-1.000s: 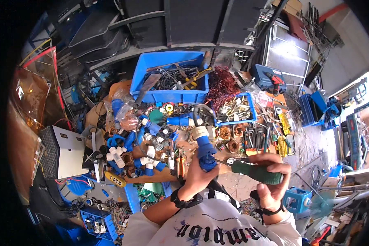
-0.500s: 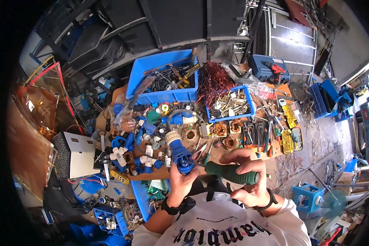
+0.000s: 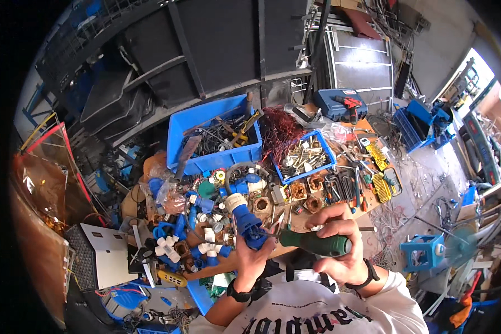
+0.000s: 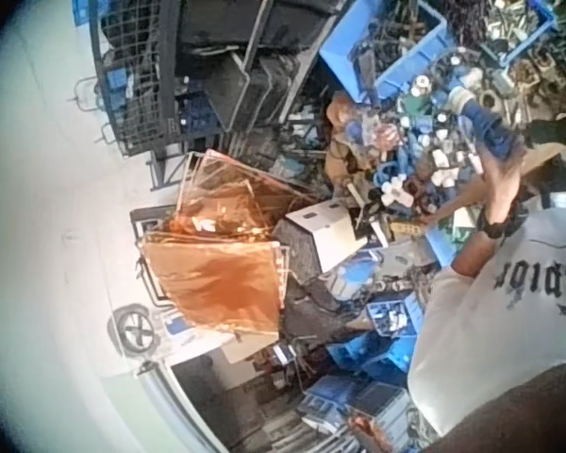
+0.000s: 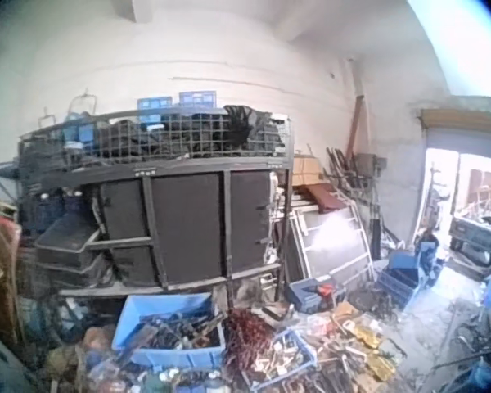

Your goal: The person holds a blue industrial electrical connector with a cable and uses a green-handled screwdriver to tighten the internal screws. The person rotates the connector to access different screw points while working in a cluttered workshop environment.

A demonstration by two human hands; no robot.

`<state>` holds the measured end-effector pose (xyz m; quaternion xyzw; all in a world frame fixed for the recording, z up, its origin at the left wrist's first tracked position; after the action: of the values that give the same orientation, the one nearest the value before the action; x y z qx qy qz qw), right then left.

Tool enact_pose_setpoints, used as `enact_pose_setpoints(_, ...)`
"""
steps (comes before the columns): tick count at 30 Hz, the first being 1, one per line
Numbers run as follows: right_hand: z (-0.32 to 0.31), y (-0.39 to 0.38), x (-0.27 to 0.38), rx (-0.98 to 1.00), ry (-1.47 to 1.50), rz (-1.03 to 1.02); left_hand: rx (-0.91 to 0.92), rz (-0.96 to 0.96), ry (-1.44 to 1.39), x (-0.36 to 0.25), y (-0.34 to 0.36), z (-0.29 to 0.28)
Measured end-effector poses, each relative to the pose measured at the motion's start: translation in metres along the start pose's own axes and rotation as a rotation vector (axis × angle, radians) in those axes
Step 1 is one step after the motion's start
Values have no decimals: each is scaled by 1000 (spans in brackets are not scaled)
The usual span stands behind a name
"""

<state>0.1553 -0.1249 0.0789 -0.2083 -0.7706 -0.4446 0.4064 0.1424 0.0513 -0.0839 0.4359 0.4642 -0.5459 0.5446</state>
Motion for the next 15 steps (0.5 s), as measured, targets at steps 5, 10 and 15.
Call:
enact_pose_setpoints(5,20,-2,19,-130,-85,-105,29,-49,-108,-14,-7,-9)
enact_pose_setpoints(10,39,3,37,-16,66,-215,76,110,-88,-36,-5,-18)
enact_pose_setpoints(15,42,2,43,-100,18,-184,89,116,-118,-45,-6,-21)
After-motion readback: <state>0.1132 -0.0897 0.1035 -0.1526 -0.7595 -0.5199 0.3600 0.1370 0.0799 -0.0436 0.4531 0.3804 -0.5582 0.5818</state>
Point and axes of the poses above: each hand's wrist, its own y-axis towards the middle knuckle, its own z-axis out of the palm, x = y × z, the point moved 7 cm from there along y, towards the middle knuckle, and after that the axes turned 10 degrees about x, right-handed, at the moved point
